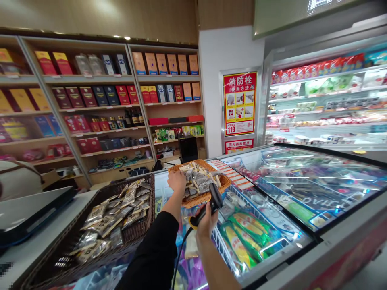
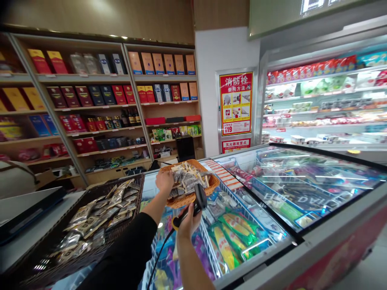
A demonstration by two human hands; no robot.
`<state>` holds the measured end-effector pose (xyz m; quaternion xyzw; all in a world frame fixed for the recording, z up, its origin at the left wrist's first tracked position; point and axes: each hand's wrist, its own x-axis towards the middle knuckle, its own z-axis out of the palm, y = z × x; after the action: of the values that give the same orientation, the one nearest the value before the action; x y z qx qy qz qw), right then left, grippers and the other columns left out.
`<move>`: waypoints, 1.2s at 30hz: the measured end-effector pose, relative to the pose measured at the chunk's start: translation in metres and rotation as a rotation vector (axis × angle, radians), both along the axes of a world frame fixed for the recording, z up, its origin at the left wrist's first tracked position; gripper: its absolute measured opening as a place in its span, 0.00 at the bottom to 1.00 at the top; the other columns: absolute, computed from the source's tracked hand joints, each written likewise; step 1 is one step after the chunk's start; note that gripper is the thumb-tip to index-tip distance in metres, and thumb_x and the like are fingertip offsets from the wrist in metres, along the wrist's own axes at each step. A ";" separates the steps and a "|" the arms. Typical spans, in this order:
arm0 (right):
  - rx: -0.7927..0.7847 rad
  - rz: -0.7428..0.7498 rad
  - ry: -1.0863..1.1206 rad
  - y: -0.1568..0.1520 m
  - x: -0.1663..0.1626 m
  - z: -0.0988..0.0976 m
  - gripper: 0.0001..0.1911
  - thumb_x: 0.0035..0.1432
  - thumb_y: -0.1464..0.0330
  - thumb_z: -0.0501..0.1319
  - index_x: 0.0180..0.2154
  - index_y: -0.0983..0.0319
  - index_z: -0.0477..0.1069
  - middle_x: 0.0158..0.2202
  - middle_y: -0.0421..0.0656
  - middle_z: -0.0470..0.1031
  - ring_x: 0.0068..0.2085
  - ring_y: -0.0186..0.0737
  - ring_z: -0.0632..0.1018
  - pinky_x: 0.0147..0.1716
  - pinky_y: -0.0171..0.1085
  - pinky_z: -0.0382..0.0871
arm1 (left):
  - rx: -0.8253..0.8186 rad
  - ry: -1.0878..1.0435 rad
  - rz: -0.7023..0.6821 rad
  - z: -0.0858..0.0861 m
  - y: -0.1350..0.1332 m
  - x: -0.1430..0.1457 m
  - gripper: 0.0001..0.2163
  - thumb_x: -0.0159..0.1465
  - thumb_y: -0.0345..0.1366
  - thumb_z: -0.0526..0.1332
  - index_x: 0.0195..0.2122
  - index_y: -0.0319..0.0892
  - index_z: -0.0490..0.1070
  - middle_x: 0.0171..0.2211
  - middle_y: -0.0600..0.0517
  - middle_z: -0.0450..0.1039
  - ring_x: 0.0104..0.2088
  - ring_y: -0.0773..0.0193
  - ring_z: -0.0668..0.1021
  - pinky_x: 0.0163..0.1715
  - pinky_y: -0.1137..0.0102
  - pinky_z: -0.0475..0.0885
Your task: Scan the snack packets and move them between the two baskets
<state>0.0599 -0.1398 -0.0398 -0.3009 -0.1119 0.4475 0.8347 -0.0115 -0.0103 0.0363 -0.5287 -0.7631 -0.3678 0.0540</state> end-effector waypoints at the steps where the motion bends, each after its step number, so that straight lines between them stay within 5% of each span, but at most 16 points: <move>1: 0.003 0.003 -0.003 0.000 0.000 0.000 0.16 0.54 0.55 0.61 0.30 0.57 0.57 0.17 0.31 0.63 0.14 0.31 0.66 0.12 0.30 0.60 | 0.003 0.027 -0.026 0.003 -0.002 -0.004 0.18 0.65 0.41 0.49 0.40 0.41 0.77 0.46 0.40 0.72 0.48 0.49 0.73 0.42 0.60 0.67; 6: 0.016 0.045 -0.029 -0.003 0.003 0.000 0.17 0.51 0.55 0.62 0.29 0.57 0.57 0.18 0.31 0.64 0.15 0.31 0.66 0.12 0.30 0.61 | -0.014 0.104 -0.258 0.022 -0.020 -0.039 0.18 0.66 0.41 0.48 0.38 0.41 0.77 0.40 0.44 0.75 0.44 0.56 0.74 0.43 0.67 0.66; 10: 0.118 0.222 -0.196 -0.014 -0.001 -0.003 0.17 0.51 0.55 0.63 0.29 0.58 0.58 0.18 0.31 0.65 0.14 0.30 0.65 0.12 0.30 0.61 | -0.073 0.201 -0.336 0.027 -0.055 -0.099 0.13 0.62 0.37 0.54 0.38 0.43 0.78 0.41 0.48 0.76 0.44 0.58 0.74 0.46 0.69 0.66; 17: 0.291 0.666 -0.614 -0.036 -0.021 -0.016 0.17 0.54 0.55 0.61 0.27 0.60 0.61 0.15 0.32 0.63 0.12 0.29 0.64 0.12 0.30 0.58 | -0.433 0.255 0.067 -0.008 -0.136 -0.200 0.17 0.59 0.39 0.58 0.48 0.41 0.72 0.51 0.41 0.70 0.50 0.51 0.73 0.47 0.64 0.66; 23: 0.248 0.691 -0.602 -0.033 -0.016 -0.025 0.18 0.51 0.53 0.63 0.29 0.60 0.61 0.18 0.33 0.67 0.13 0.30 0.66 0.11 0.30 0.60 | -0.571 0.264 0.172 -0.028 -0.139 -0.195 0.22 0.58 0.37 0.57 0.54 0.37 0.65 0.57 0.35 0.64 0.57 0.45 0.66 0.52 0.55 0.61; 29: 0.254 0.694 -0.626 -0.028 -0.012 -0.030 0.18 0.53 0.53 0.62 0.30 0.60 0.62 0.17 0.34 0.67 0.13 0.31 0.66 0.11 0.31 0.62 | -0.601 0.363 0.102 -0.019 -0.135 -0.196 0.16 0.52 0.33 0.59 0.42 0.36 0.74 0.46 0.34 0.73 0.50 0.44 0.71 0.49 0.54 0.61; 33: 0.264 0.704 -0.635 -0.027 -0.015 -0.031 0.18 0.53 0.54 0.62 0.31 0.60 0.62 0.18 0.34 0.68 0.13 0.31 0.67 0.11 0.31 0.62 | -0.513 0.430 0.003 -0.015 -0.142 -0.190 0.12 0.54 0.41 0.59 0.30 0.38 0.77 0.36 0.38 0.76 0.43 0.47 0.76 0.46 0.59 0.63; 36: 0.262 0.697 -0.629 -0.028 -0.016 -0.030 0.17 0.53 0.54 0.62 0.31 0.60 0.61 0.19 0.34 0.68 0.13 0.30 0.67 0.11 0.31 0.62 | -0.413 0.314 -0.179 -0.017 -0.145 -0.178 0.22 0.59 0.52 0.52 0.25 0.40 0.75 0.29 0.42 0.76 0.36 0.52 0.77 0.39 0.64 0.64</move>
<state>0.0438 -0.1679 -0.0699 -0.2584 -0.5082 0.5700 0.5916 -0.1893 -0.1556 0.0197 -0.6443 -0.7545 -0.1212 0.0300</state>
